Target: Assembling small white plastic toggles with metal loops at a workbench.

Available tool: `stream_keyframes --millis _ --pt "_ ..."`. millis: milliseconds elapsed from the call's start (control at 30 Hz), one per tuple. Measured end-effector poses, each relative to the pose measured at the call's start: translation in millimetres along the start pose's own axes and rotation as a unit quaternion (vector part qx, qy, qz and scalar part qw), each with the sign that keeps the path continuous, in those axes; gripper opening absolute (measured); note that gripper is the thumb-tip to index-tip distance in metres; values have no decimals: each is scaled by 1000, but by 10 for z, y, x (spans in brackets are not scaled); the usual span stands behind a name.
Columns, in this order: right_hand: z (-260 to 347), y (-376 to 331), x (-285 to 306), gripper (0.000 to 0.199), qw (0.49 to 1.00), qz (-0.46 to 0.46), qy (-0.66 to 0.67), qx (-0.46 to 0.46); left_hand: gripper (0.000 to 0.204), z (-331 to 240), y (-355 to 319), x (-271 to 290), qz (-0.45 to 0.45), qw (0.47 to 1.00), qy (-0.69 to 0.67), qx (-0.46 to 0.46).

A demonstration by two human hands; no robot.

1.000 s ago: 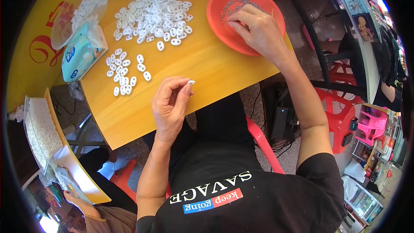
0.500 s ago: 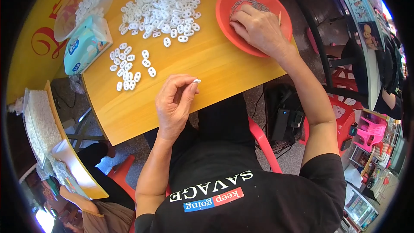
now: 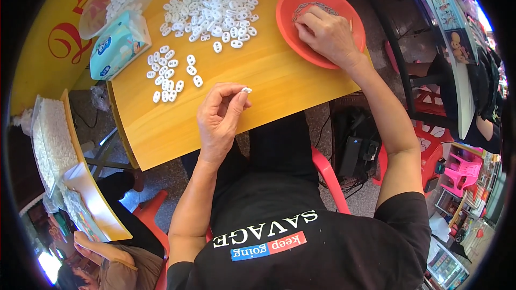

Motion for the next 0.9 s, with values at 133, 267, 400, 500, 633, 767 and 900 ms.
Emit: stream_keyframes --millis 133,267,400,500,633,767,900 --pt "-78 -13 97 10 981 -25 146 -122 11 5 -1 10 -7 1000 -4 9" --pt "-223 -164 63 12 843 -28 407 -350 13 -3 0 -2 -11 1000 -14 14" --pt "5 -135 170 14 728 -21 545 -415 8 -48 -24 -11 -34 998 -38 35" --pt "272 -73 185 14 682 -21 615 -395 11 -130 -23 -33 -34 998 -41 42" --pt "671 -15 112 15 676 1 636 -371 14 -248 18 -66 -36 991 -113 57" --pt "1076 49 13 12 711 -20 626 -320 15 -339 19 -56 -41 982 -171 68" --pt "1297 89 -77 13 675 -53 663 -319 15 -387 -2 12 -41 980 -186 60"
Point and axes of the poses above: each hand's wrist, its own y-axis towards the middle knuckle, its own x-axis out of the back of the hand, z = x × y, the point moved 4 cm from there along y, towards the middle knuckle, and after that the axes turned 10 degrees about y, right-handed, at the moved point
